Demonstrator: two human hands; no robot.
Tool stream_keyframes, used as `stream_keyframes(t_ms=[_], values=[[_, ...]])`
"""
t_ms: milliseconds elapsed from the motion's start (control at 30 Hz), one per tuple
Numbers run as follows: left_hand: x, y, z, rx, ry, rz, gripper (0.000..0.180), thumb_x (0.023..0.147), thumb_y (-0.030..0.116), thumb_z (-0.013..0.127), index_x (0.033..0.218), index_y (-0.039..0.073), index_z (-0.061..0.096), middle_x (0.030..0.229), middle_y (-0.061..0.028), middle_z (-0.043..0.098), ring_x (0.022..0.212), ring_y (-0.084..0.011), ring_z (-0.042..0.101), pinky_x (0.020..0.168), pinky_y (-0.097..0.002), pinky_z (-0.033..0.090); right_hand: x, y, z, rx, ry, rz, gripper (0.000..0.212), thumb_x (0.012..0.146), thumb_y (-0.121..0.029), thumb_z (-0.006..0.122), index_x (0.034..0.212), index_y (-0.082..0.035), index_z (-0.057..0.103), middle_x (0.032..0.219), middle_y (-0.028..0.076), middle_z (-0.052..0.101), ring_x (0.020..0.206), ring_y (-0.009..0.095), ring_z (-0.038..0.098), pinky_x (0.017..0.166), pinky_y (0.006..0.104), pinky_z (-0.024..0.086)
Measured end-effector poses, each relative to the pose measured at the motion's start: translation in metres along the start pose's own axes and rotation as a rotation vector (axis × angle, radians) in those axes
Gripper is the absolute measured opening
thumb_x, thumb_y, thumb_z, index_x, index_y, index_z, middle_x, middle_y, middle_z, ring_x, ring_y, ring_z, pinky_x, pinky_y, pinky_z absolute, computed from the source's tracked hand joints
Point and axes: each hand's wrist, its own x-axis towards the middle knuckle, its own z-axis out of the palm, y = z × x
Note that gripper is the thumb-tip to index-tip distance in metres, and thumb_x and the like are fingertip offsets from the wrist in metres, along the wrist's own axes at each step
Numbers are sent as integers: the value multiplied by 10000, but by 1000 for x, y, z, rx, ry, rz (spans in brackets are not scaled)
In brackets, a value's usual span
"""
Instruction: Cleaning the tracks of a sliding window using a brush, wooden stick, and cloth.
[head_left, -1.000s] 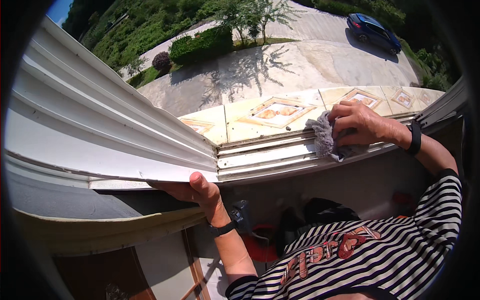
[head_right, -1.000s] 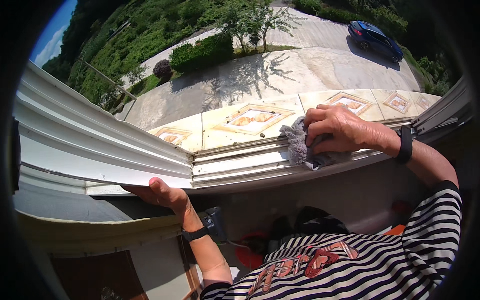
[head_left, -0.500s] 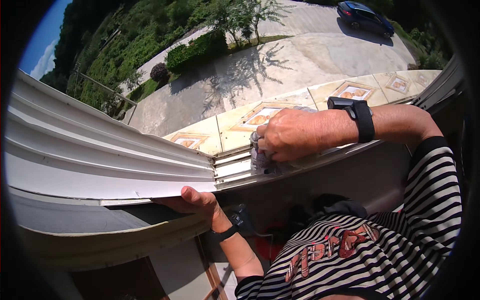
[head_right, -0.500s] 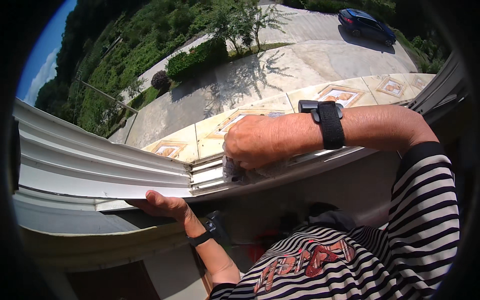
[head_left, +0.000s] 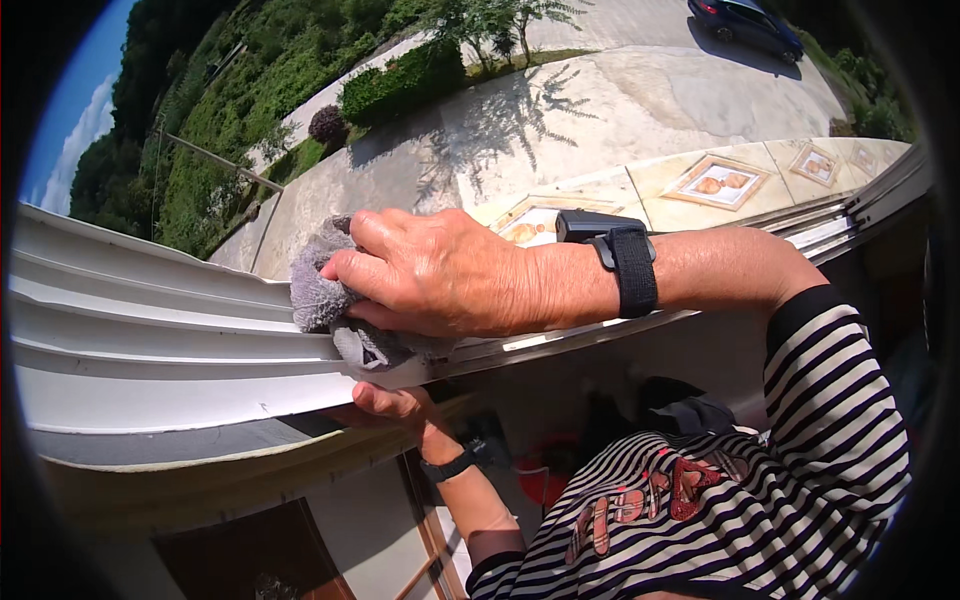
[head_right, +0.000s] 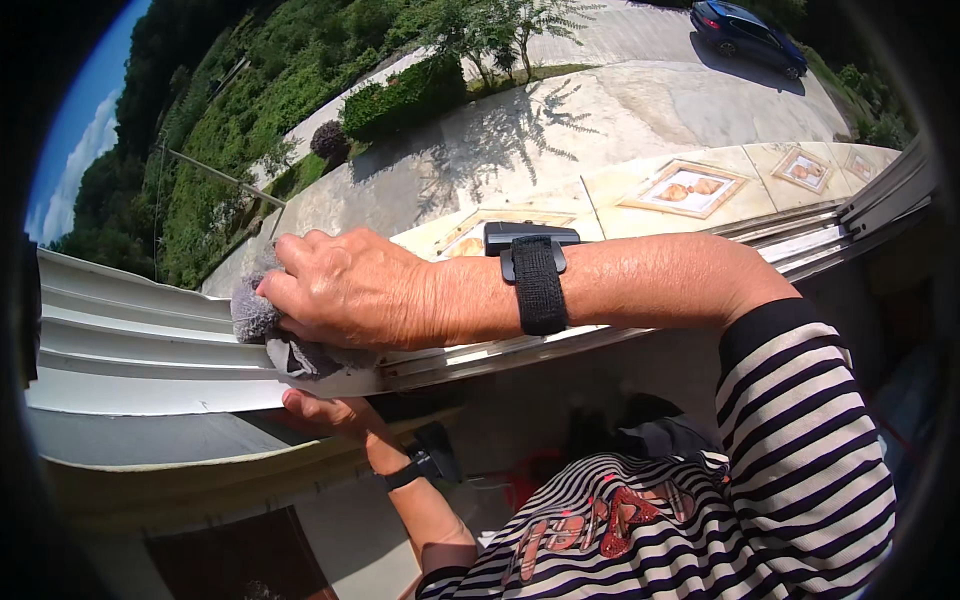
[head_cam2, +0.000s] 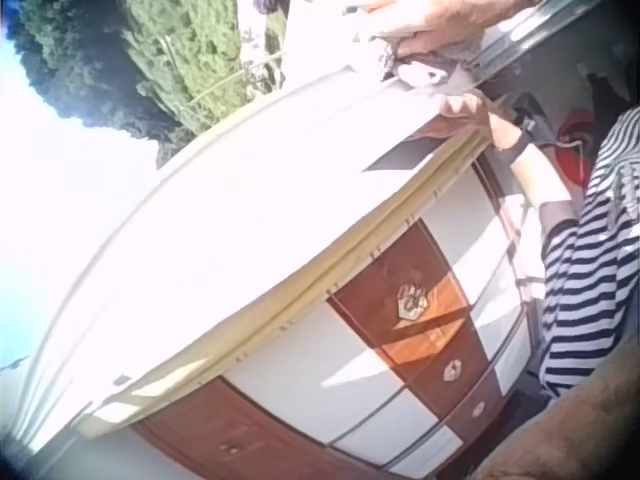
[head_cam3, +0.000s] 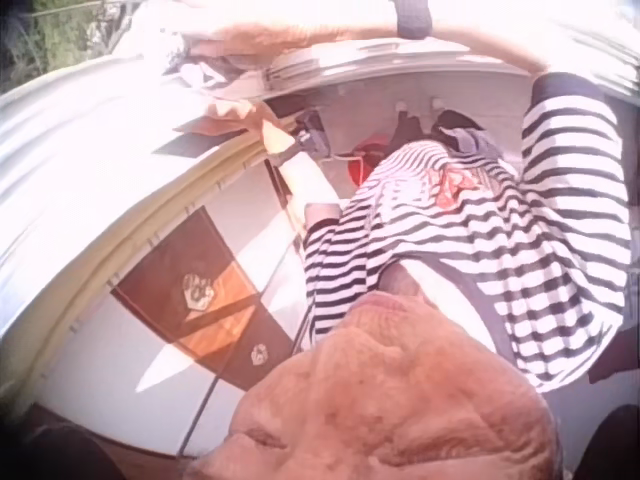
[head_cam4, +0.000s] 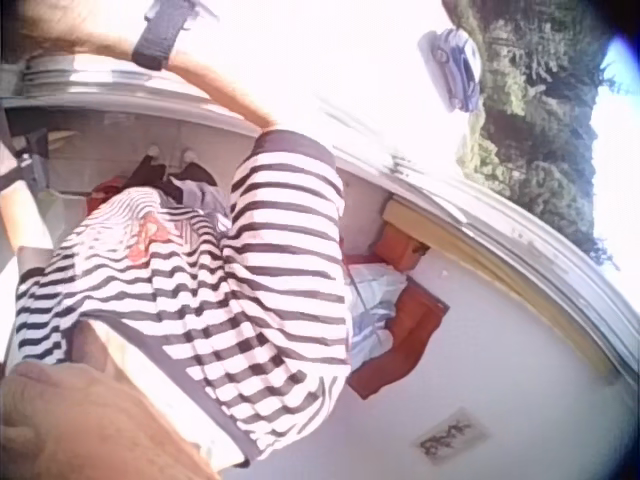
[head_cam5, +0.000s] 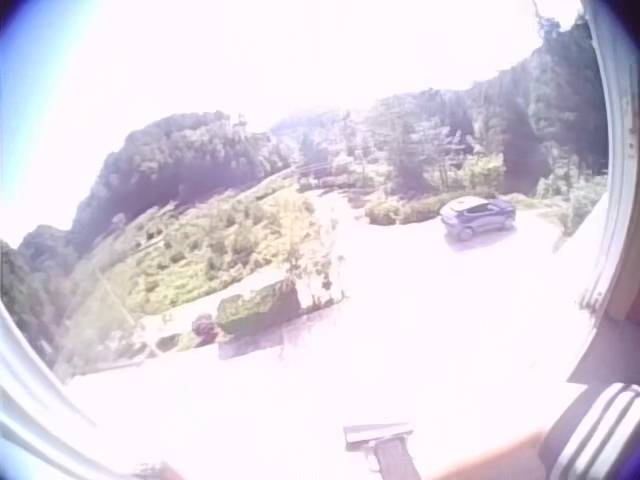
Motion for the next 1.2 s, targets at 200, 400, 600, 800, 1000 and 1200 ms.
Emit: stream_keyframes(t_ms=[200, 400, 600, 800, 1000, 1200], values=[[15, 40, 7, 96, 48, 167, 705, 862, 472, 427, 1318, -35, 248, 1285, -217, 335, 1121, -301, 406, 932, -418, 359, -15, 2, -9, -34, -827, -127, 229, 709, -170, 591, 792, 44, 594, 753, 176, 541, 697, 310, 595, 582, 382, 497], [8, 34, 21, 122, 11, 147, 688, 853, 431, 433, 1323, -34, 245, 1291, -217, 333, 1123, -304, 404, 941, -414, 348, -4, -7, -48, 182, -574, -162, 225, 738, -219, 620, 799, -16, 545, 737, 125, 521, 696, 294, 557, 600, 363, 484], [12, 36, 19, 129, -23, 104, 670, 844, 387, 435, 1329, -33, 243, 1301, -218, 327, 1129, -305, 400, 947, -408, 339, -42, -17, -2, -213, -769, -301, 214, 733, -187, 580, 833, 0, 556, 789, 119, 516, 683, 243, 550, 560, 316, 480], [19, 44, 4, 152, 9, 123, 672, 798, 340, 451, 1320, -40, 268, 1294, -215, 339, 1131, -302, 391, 969, -399, 309, -63, -19, -98, -188, -1011, -29, 255, 686, -234, 626, 794, -22, 534, 801, 127, 493, 679, 250, 562, 526, 350, 477], [14, 39, 20, -66, 26, 5, 733, 739, 348, 515, 1313, -40, 276, 1271, -212, 347, 1120, -301, 394, 965, -399, 311, -82, -9, -157, -221, -1055, 280, 213, 702, -201, 620, 734, 8, 588, 783, 153, 543, 679, 294, 596, 620, 378, 477], [16, 30, 10, 137, 41, 35, 759, 724, 340, 546, 1320, -36, 264, 1269, -206, 340, 1138, -304, 388, 963, -413, 321, -21, -2, -131, -57, -630, 212, 255, 738, -219, 640, 676, 10, 544, 721, 141, 480, 708, 302, 546, 625, 382, 439]])
